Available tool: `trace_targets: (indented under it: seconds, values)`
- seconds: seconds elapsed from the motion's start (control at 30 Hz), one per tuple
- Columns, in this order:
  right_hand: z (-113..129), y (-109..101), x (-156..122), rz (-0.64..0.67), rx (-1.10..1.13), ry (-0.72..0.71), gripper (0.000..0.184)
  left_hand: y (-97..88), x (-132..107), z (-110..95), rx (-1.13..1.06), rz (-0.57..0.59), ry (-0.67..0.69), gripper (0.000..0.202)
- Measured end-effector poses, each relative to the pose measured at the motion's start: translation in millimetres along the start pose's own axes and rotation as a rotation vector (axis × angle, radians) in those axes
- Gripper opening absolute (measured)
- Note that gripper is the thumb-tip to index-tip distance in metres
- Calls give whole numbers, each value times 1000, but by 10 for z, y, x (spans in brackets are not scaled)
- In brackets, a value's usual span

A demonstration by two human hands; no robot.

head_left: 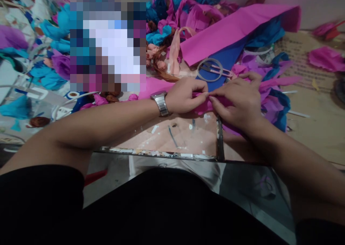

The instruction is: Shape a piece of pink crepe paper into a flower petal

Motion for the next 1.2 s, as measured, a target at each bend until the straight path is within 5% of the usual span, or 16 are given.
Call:
trace_targets:
  seconds: [1.2]
  values:
    - [-38,72,13,-13,6,-54,19,61,-26,-53,359,-44,220,32]
Point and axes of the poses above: each hand's wrist, its own x-axis towards the middle knuckle, its own y-axis out of the palm, z = x × y, the point moved 5 cm from there along x, towards the middle knuckle, and after that the axes turned 13 degrees about z, right-handed, at the moved point
